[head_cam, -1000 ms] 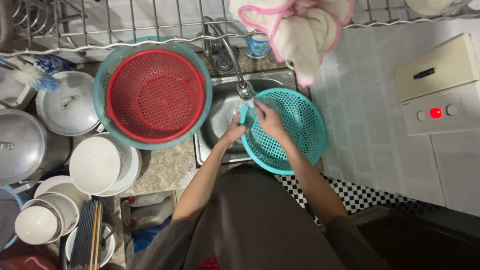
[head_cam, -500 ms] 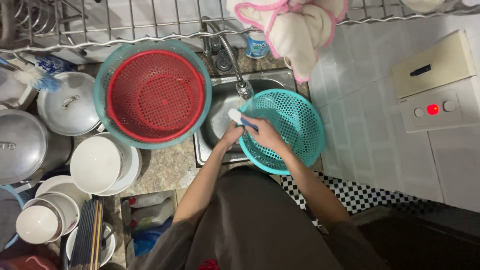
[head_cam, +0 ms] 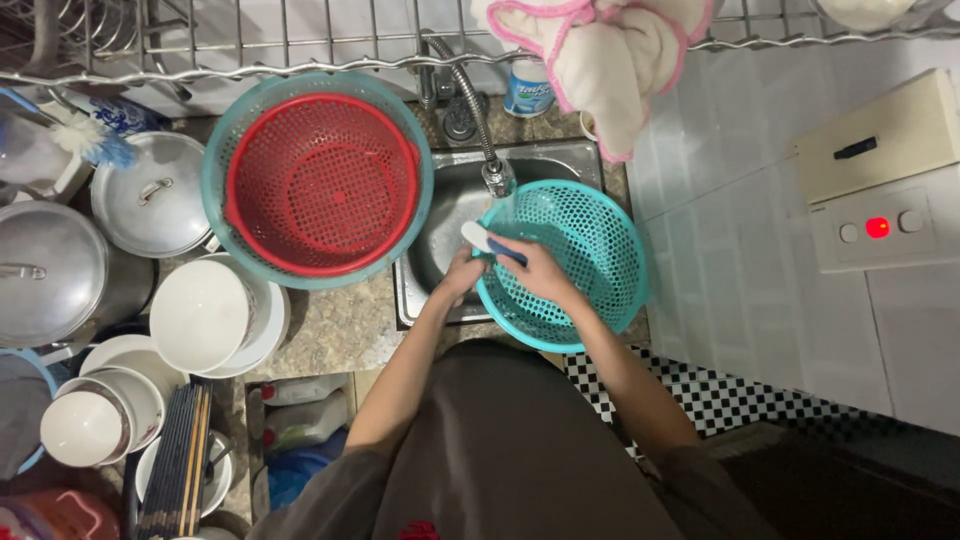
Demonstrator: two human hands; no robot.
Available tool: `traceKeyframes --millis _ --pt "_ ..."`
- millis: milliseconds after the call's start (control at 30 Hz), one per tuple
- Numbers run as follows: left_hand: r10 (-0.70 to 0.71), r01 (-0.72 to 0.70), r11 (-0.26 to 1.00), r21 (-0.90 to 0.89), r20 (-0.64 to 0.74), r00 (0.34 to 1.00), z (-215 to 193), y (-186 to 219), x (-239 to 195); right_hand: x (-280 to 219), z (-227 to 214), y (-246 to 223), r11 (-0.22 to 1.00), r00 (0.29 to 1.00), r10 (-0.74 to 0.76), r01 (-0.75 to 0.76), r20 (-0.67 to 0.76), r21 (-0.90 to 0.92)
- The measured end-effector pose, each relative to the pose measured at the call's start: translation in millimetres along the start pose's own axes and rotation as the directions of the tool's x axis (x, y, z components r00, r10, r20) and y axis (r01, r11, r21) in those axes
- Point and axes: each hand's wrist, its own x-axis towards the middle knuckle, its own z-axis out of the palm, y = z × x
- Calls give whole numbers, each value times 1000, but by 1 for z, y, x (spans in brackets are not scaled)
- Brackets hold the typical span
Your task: The person washes a plastic basket or colander with soap and a brush in a kitchen sink.
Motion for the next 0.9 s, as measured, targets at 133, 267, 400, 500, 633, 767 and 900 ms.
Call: traceKeyframes --millis 133,267,400,500,633,767,900 --pt "-127 127 992 -11 -19 992 3 29 -24 6 17 55 988 988 126 -117 -94 100" --pt "-57 57 994 -88 4 998 6 7 -15 6 39 56 719 813 582 -521 11 459" --pt "-246 256 945 -205 74 966 18 63 -51 -10 50 25 659 776 616 -600 131 454" --pt "-321 349 919 -180 169 932 6 51 -51 -10 29 -3 681 735 656 -675 171 285" --pt "-304 351 921 -168 251 919 6 23 -47 -1 19 15 618 693 673 -718 256 320" --pt "-284 322 939 -123 254 925 17 43 -58 5 23 14 520 673 719 -687 173 508" --pt "-264 268 963 15 225 938 18 54 -62 -14 23 -16 560 660 719 -736 219 380"
